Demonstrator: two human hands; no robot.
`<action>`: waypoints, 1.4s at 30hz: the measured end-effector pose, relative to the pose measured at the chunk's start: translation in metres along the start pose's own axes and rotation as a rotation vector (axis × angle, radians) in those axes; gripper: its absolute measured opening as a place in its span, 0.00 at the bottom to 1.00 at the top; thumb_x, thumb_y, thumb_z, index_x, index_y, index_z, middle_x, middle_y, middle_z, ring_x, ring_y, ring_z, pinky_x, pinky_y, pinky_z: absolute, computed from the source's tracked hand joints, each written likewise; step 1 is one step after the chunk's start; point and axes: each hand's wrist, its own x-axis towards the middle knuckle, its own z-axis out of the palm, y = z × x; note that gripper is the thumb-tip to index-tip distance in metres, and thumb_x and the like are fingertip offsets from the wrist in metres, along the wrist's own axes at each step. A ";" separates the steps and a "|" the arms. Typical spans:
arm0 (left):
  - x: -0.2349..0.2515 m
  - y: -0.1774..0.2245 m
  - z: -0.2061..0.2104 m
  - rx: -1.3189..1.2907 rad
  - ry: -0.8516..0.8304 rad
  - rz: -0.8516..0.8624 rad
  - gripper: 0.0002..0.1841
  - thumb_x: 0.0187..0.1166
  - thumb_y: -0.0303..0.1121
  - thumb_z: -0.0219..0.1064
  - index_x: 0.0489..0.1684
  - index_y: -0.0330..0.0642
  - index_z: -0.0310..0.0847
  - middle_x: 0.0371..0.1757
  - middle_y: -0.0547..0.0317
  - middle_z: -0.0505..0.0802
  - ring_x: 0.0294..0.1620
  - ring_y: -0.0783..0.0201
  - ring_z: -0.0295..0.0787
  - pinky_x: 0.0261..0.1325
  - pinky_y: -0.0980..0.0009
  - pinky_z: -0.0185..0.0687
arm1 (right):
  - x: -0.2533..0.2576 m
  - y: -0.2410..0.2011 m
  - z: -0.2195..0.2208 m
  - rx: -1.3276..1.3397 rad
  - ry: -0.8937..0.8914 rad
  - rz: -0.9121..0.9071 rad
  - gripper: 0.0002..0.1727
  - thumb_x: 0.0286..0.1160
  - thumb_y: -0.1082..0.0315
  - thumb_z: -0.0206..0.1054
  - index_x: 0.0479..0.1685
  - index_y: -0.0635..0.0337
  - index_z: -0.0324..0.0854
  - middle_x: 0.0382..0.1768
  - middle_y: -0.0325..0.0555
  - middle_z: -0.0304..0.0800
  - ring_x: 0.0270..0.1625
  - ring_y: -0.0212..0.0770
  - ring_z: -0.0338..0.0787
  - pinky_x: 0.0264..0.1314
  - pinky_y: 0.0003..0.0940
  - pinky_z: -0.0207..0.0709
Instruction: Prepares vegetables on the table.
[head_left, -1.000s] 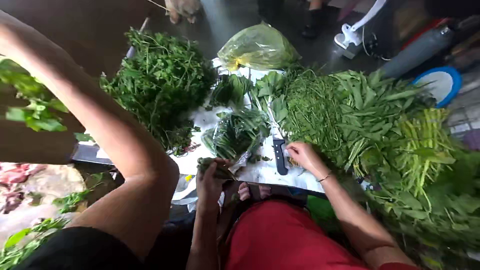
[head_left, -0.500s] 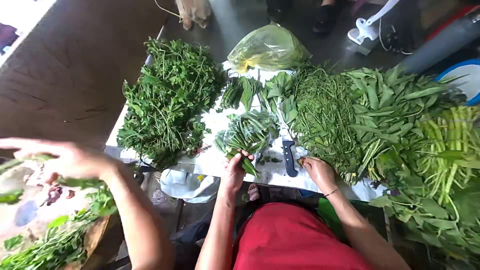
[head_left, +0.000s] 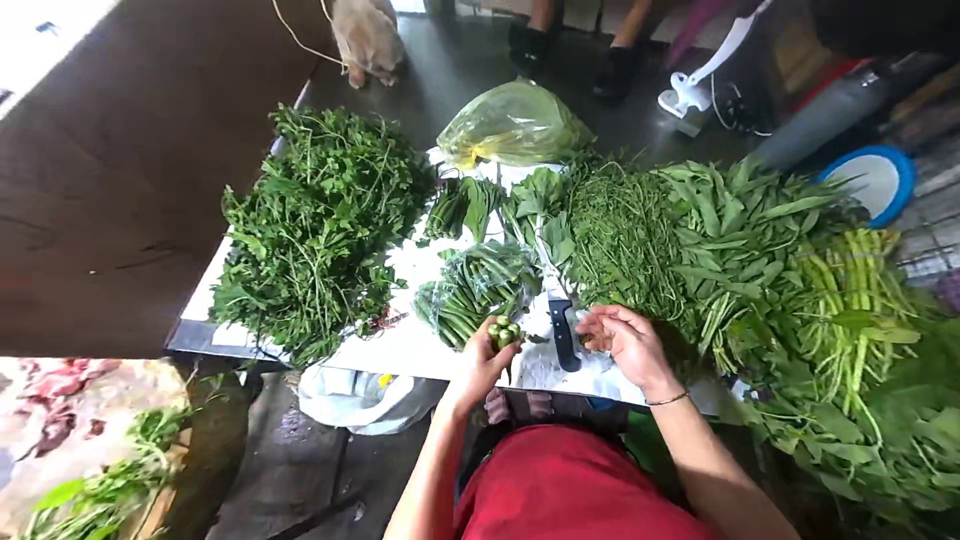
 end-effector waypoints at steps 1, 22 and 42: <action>0.002 0.004 0.000 0.084 -0.020 -0.003 0.19 0.78 0.30 0.65 0.64 0.29 0.75 0.45 0.56 0.93 0.44 0.69 0.92 0.53 0.67 0.89 | 0.003 -0.008 0.010 -0.006 -0.064 -0.008 0.19 0.82 0.75 0.45 0.62 0.68 0.78 0.55 0.52 0.93 0.51 0.47 0.96 0.44 0.41 0.91; 0.006 0.015 -0.044 0.216 0.156 0.062 0.51 0.78 0.32 0.66 0.95 0.35 0.25 0.66 0.38 0.87 0.59 0.61 0.91 0.69 0.61 0.84 | 0.022 -0.049 0.087 -1.084 -0.800 -0.545 0.24 0.89 0.57 0.58 0.34 0.67 0.89 0.37 0.56 0.93 0.51 0.53 0.92 0.62 0.50 0.82; 0.000 0.041 -0.034 0.529 -0.010 0.092 0.50 0.80 0.32 0.67 0.94 0.30 0.27 0.64 0.41 0.89 0.62 0.54 0.91 0.72 0.53 0.81 | 0.031 -0.039 0.122 -0.596 -0.431 -0.522 0.38 0.65 0.59 0.79 0.76 0.69 0.77 0.62 0.55 0.89 0.59 0.39 0.91 0.57 0.32 0.88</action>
